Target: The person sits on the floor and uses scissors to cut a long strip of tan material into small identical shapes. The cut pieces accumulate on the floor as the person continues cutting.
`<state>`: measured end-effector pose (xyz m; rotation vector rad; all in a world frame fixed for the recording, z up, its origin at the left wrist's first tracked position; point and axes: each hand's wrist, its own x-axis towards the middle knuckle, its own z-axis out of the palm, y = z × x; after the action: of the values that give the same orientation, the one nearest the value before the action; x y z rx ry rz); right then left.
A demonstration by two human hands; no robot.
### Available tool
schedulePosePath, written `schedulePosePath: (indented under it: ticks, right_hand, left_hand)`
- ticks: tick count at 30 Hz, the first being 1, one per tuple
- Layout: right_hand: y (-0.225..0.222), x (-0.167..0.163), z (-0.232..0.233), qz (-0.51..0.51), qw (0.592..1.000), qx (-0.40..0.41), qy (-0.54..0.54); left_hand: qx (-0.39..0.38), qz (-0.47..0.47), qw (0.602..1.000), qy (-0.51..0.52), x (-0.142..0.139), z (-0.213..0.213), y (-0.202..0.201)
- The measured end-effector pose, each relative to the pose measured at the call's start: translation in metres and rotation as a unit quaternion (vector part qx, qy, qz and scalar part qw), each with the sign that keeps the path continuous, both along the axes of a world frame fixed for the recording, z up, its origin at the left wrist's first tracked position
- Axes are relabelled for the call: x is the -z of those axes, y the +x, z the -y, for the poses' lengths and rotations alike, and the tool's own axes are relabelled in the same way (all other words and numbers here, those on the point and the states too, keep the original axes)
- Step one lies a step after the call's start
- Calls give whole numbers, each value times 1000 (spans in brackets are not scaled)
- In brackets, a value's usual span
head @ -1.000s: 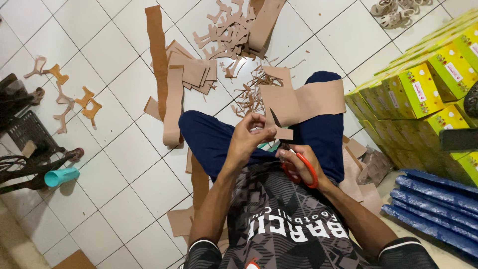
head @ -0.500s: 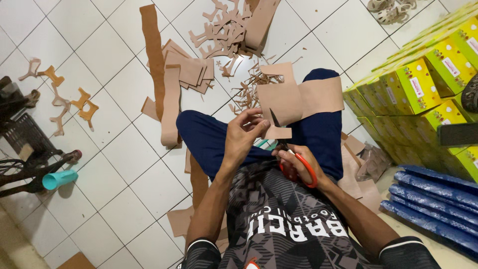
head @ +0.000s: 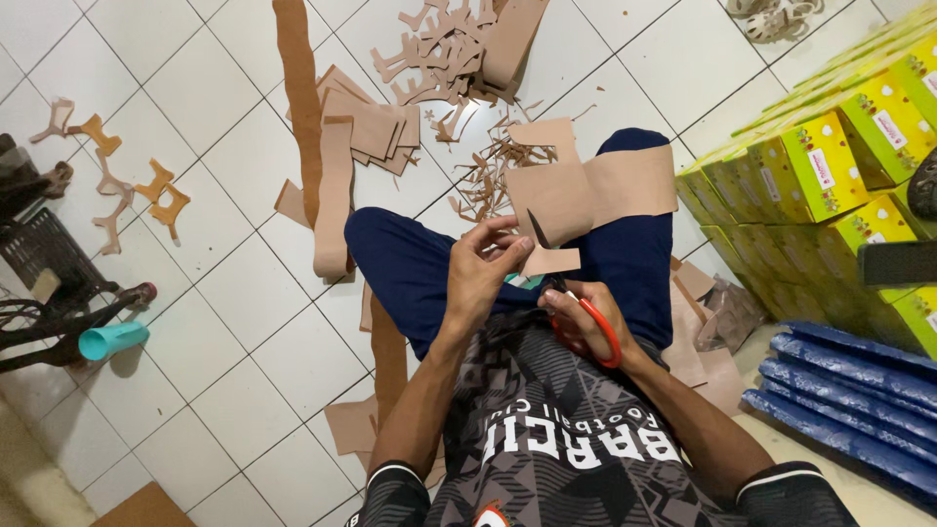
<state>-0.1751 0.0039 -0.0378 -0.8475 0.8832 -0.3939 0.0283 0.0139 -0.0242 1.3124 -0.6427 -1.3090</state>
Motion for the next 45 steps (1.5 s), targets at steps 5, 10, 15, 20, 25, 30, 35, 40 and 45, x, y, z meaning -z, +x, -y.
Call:
schedulePosePath:
  ticks: [5, 10, 15, 20, 25, 30, 35, 40, 45]
  right_hand:
    - [1, 5, -7, -24, 1000, 11, 2]
    - [5, 3, -9, -61, 998, 9, -17]
    - [8, -1, -5, -47, 998, -2, -36]
    - [13, 8, 2, -61, 983, -19, -169]
    - [13, 14, 4, -17, 986, 5, -163]
    - [12, 8, 1, -57, 992, 30, -109]
    - [14, 7, -8, -33, 995, 57, -72]
    - [9, 15, -7, -76, 995, 19, -66]
    - [8, 20, 0, -3, 995, -41, -95]
  left_hand:
    - [-29, -50, 998, 11, 2, -3, -8]
    - [-29, 64, 997, -39, 0, 5, 0]
    - [-8, 132, 990, -53, -6, 9, 12]
    - [-7, 98, 993, -61, -13, 3, 4]
    - [-18, 94, 993, -65, -15, 1, -2]
    - [-19, 69, 995, -71, -14, 1, -3]
    - [-22, 62, 995, -76, -19, 0, -8]
    - [5, 132, 990, -39, -31, 12, 15]
    - [39, 198, 978, -47, -39, 21, 44]
